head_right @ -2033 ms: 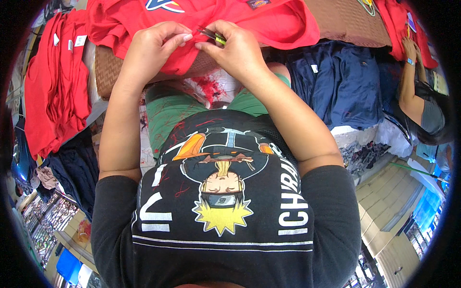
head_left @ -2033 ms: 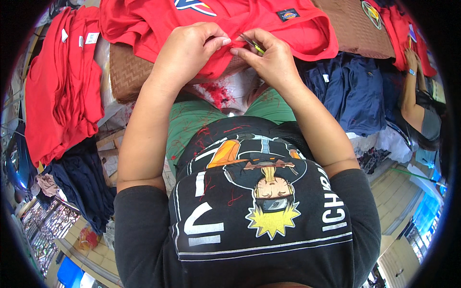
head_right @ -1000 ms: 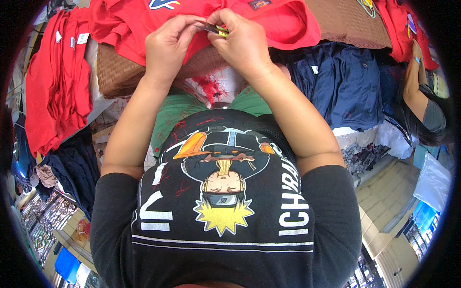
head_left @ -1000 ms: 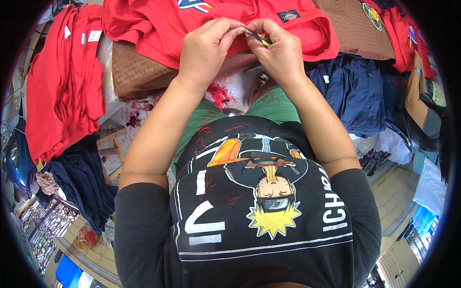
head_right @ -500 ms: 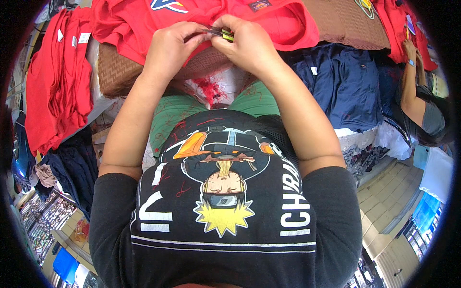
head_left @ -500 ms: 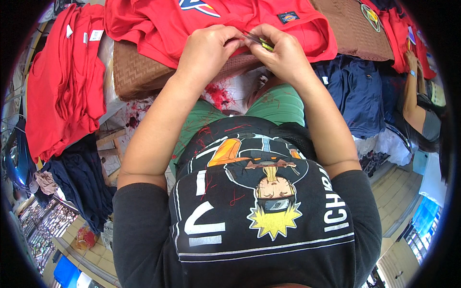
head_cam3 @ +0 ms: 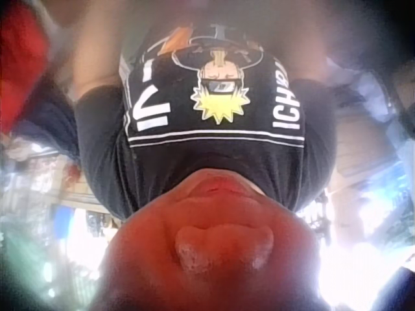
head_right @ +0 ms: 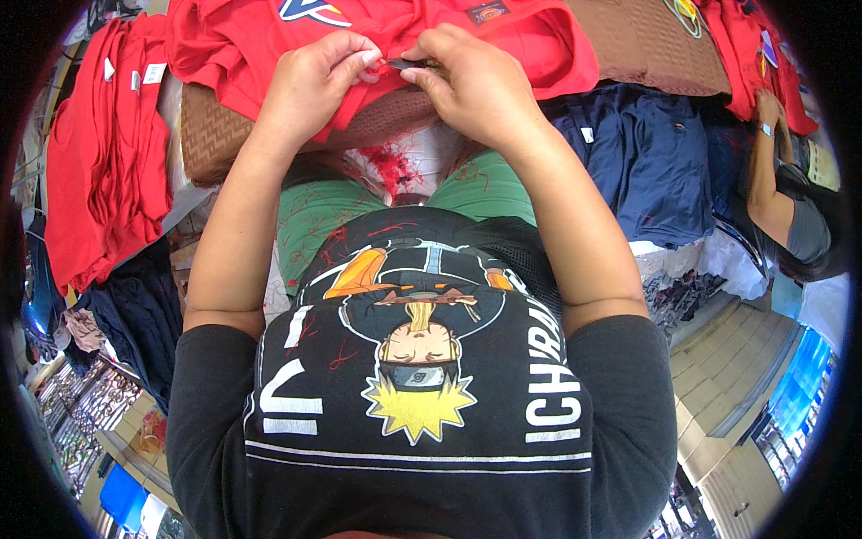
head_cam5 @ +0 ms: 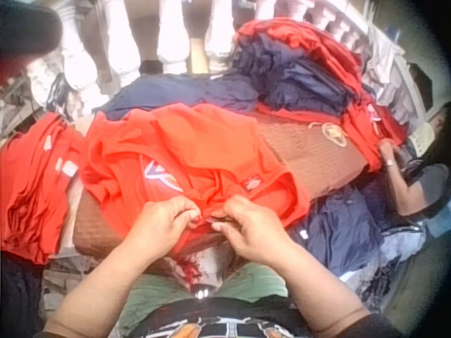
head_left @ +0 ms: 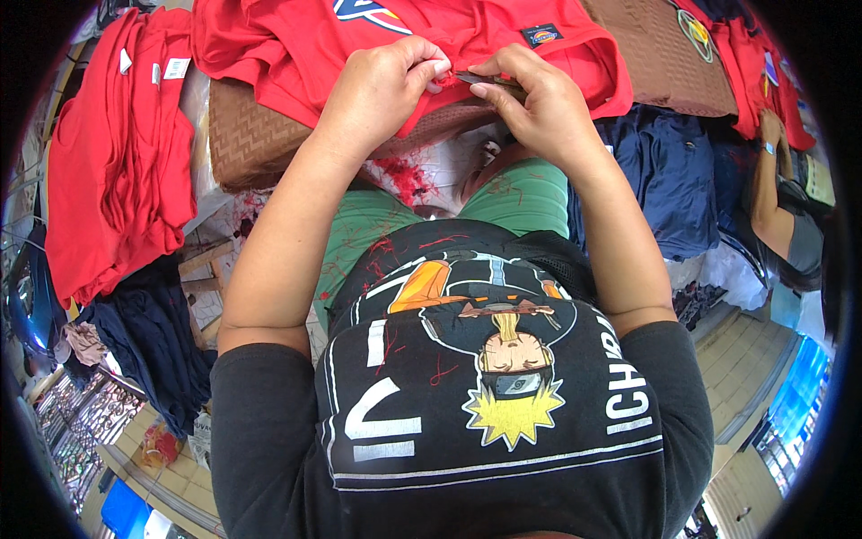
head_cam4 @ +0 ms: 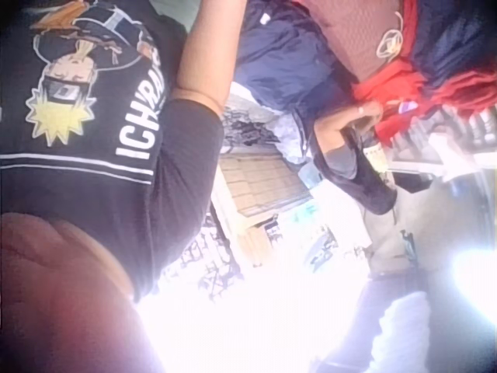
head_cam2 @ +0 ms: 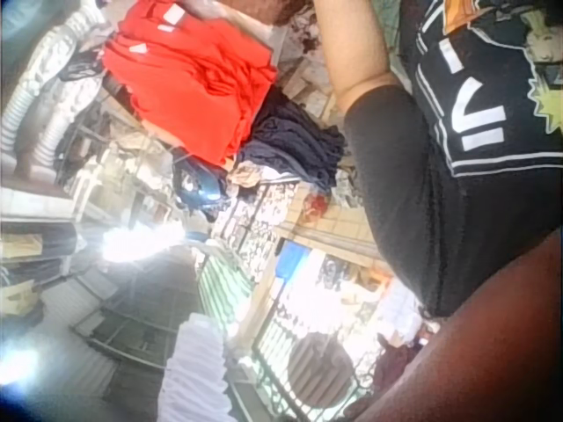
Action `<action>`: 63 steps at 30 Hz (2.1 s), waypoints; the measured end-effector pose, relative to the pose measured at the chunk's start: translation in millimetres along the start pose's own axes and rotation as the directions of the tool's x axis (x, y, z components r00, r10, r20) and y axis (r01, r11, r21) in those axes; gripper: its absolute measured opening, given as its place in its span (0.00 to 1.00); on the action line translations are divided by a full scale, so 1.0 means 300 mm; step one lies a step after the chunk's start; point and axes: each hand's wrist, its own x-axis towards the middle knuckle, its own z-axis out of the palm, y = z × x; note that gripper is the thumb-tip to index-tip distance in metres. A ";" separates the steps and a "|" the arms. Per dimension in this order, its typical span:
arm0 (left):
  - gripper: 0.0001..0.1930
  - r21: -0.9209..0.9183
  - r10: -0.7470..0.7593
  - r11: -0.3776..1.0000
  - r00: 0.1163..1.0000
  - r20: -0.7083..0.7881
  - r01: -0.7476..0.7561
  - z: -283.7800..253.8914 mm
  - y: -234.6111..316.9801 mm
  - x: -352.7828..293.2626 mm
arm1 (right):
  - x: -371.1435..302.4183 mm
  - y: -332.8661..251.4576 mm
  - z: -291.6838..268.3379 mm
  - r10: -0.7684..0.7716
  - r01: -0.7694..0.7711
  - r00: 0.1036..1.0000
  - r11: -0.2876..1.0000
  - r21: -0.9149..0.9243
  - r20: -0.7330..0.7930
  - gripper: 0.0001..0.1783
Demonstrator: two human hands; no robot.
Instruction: The person trims loose threads from red and navy blue shirts using shears before stacking them on a table.
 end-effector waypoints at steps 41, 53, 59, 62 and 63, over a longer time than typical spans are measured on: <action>0.09 0.019 0.260 0.954 0.793 -0.551 -0.300 -0.044 0.136 -0.064 | 0.034 -0.009 -0.044 0.307 -0.296 0.944 0.637 0.712 0.119 0.10; 0.19 0.068 0.176 0.984 0.925 -0.337 -0.162 -0.006 0.174 -0.053 | 0.039 0.018 -0.025 0.016 0.053 0.990 0.878 0.477 -0.138 0.09; 0.13 -0.659 -0.067 0.735 0.985 0.161 0.158 -0.128 0.109 -0.034 | 0.055 -0.021 -0.136 0.209 -0.186 0.977 0.701 0.689 0.050 0.09; 0.14 -0.707 -0.088 0.674 0.973 0.213 0.216 -0.133 0.114 -0.042 | 0.055 -0.041 -0.133 0.245 -0.218 0.967 0.652 0.726 0.070 0.09; 0.14 -0.696 -0.100 0.685 0.974 0.201 0.214 -0.134 0.119 -0.043 | 0.058 -0.038 -0.126 0.246 -0.214 0.967 0.668 0.713 0.060 0.09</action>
